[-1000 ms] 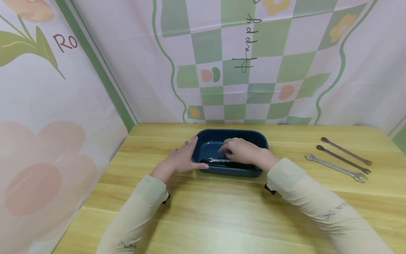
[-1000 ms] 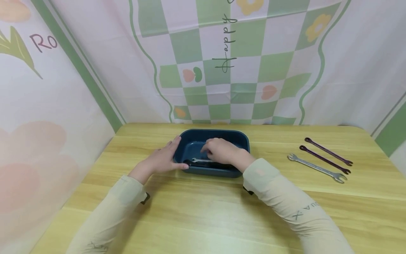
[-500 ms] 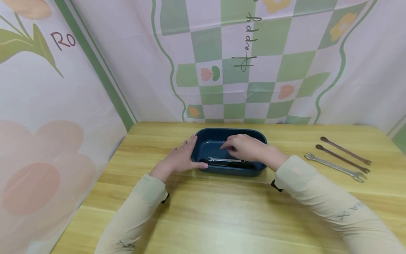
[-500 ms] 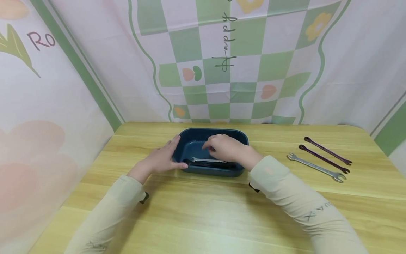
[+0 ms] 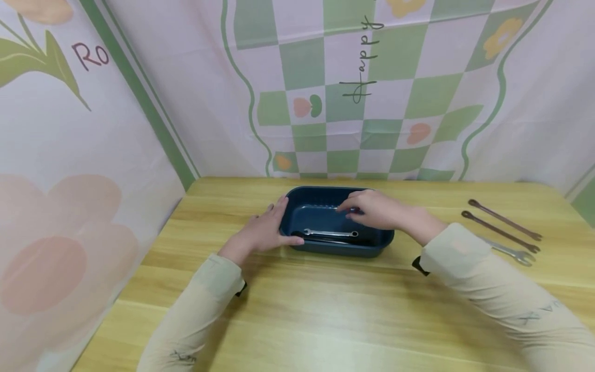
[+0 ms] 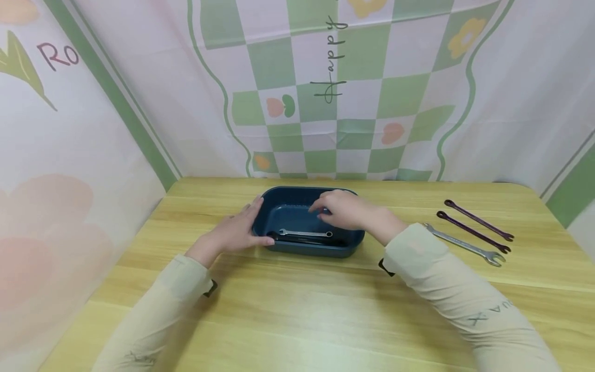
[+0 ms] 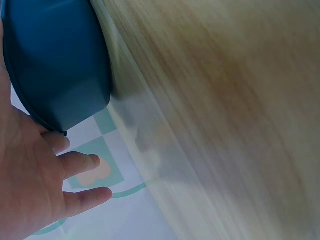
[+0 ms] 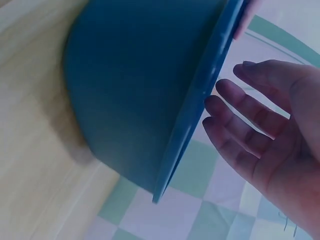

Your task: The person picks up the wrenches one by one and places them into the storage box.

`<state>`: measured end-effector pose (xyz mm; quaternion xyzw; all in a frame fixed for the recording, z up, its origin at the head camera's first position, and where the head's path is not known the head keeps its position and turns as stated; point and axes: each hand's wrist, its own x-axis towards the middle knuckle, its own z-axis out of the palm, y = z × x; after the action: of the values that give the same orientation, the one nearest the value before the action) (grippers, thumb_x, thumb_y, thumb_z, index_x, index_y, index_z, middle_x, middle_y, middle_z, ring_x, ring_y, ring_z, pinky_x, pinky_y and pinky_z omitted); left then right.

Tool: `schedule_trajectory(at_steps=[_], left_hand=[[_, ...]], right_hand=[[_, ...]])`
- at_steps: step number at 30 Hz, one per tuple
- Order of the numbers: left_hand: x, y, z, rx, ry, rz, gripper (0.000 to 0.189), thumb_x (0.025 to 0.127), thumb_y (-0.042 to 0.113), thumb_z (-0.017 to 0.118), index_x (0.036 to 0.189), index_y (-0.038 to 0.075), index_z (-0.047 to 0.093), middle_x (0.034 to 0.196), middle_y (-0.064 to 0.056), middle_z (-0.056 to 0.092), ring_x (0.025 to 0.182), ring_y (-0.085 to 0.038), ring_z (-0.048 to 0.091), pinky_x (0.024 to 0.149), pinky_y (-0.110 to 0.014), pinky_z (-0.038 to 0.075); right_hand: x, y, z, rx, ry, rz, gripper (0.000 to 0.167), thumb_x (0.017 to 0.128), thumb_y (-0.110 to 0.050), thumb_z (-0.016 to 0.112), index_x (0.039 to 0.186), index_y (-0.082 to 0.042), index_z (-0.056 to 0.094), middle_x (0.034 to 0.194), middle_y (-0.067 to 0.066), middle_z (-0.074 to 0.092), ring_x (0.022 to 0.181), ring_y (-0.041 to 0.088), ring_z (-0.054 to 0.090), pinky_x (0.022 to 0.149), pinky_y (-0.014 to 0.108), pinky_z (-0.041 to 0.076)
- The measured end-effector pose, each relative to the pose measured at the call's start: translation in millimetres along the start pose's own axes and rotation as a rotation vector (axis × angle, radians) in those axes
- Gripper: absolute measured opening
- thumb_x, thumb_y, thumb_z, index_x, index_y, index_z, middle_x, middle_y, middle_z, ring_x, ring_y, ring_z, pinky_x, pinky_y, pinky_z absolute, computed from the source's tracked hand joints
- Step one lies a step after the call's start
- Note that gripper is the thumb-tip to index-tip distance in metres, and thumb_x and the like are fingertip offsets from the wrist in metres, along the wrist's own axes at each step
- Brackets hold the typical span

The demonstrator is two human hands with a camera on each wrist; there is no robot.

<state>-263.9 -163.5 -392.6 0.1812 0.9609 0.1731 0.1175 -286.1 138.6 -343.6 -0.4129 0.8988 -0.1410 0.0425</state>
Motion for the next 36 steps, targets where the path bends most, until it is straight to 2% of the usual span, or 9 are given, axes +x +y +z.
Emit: schedule_trajectory(at_steps=[3,6,12,19,23,25,28,32,36], left_hand=[[-0.6,0.2,-0.7,0.002,0.002,0.002,0.126,0.082,0.080,0.063,0.166,0.014,-0.004,0.173,-0.004,-0.002,0.155,-0.035,0.010,0.115,-0.070,0.018],[-1.2,0.6,-1.5,0.002,-0.002,-0.001,0.125,0.082,0.080,0.062,0.166,0.015,-0.005,0.173,-0.004,-0.002,0.156,-0.034,0.010,0.116,-0.069,0.018],[-0.4,0.9,-1.4,-0.004,-0.008,0.000,0.125,0.082,0.080,0.062,0.166,0.015,-0.005,0.172,-0.003,-0.004,0.156,-0.034,0.010,0.116,-0.069,0.018],[-0.2,0.2,-1.2,-0.002,-0.015,-0.009,0.125,0.083,0.079,0.063,0.165,0.015,-0.006,0.172,-0.003,-0.005,0.156,-0.033,0.008,0.116,-0.069,0.017],[0.1,0.4,-1.4,0.001,-0.017,-0.006,0.125,0.083,0.079,0.063,0.165,0.015,-0.006,0.172,-0.003,-0.005,0.156,-0.033,0.008,0.116,-0.069,0.017],[0.2,0.4,-1.5,0.004,-0.014,-0.003,0.125,0.083,0.079,0.063,0.165,0.014,-0.006,0.172,-0.004,-0.004,0.156,-0.034,0.009,0.116,-0.069,0.018],[0.4,0.6,-1.5,0.008,-0.008,0.002,0.125,0.083,0.079,0.063,0.166,0.014,-0.005,0.172,-0.004,-0.003,0.156,-0.034,0.010,0.115,-0.070,0.019],[0.4,0.6,-1.2,0.008,-0.007,0.002,0.125,0.083,0.079,0.063,0.166,0.013,-0.004,0.172,-0.005,-0.003,0.156,-0.034,0.010,0.115,-0.070,0.019],[0.5,-0.3,-0.5,0.003,-0.009,-0.005,0.125,0.083,0.079,0.063,0.166,0.014,-0.005,0.172,-0.004,-0.003,0.156,-0.034,0.009,0.115,-0.070,0.018]], right_hand=[[-3.6,3.7,-2.8,0.022,0.018,-0.014,0.027,0.098,-0.002,0.065,0.125,-0.001,0.072,0.121,0.016,0.070,0.099,0.026,0.068,0.083,0.044,0.055],[-7.2,5.9,-6.4,0.036,0.021,-0.018,0.028,0.099,-0.001,0.064,0.126,0.000,0.071,0.122,0.017,0.070,0.107,0.032,0.068,0.087,0.048,0.055],[-17.9,12.8,-11.9,0.040,0.040,-0.016,0.029,0.098,-0.001,0.064,0.126,-0.001,0.072,0.123,0.017,0.070,0.101,0.029,0.068,0.079,0.043,0.053],[-30.4,20.3,-20.5,0.028,0.070,-0.004,0.029,0.098,-0.003,0.065,0.126,-0.003,0.072,0.126,0.016,0.070,0.104,0.028,0.069,0.084,0.047,0.054],[-37.9,23.9,-25.7,0.015,0.078,0.016,0.029,0.098,-0.003,0.065,0.127,-0.003,0.072,0.127,0.017,0.069,0.089,0.018,0.065,0.077,0.042,0.051],[-41.2,25.7,-27.3,0.011,0.086,0.022,0.029,0.098,-0.003,0.065,0.126,-0.003,0.072,0.128,0.017,0.069,0.087,0.018,0.064,0.077,0.042,0.051],[-45.9,29.3,-28.2,0.009,0.097,0.029,0.029,0.098,-0.003,0.065,0.126,-0.002,0.072,0.128,0.018,0.068,0.098,0.027,0.068,0.083,0.047,0.054],[-52.8,33.4,-29.1,0.013,0.108,0.044,0.028,0.100,-0.004,0.065,0.127,-0.003,0.071,0.128,0.018,0.068,0.115,0.038,0.064,0.093,0.055,0.052],[-60.1,37.0,-31.5,0.043,0.117,0.072,0.029,0.101,-0.006,0.064,0.129,-0.004,0.070,0.127,0.017,0.068,0.113,0.036,0.066,0.091,0.055,0.053]])
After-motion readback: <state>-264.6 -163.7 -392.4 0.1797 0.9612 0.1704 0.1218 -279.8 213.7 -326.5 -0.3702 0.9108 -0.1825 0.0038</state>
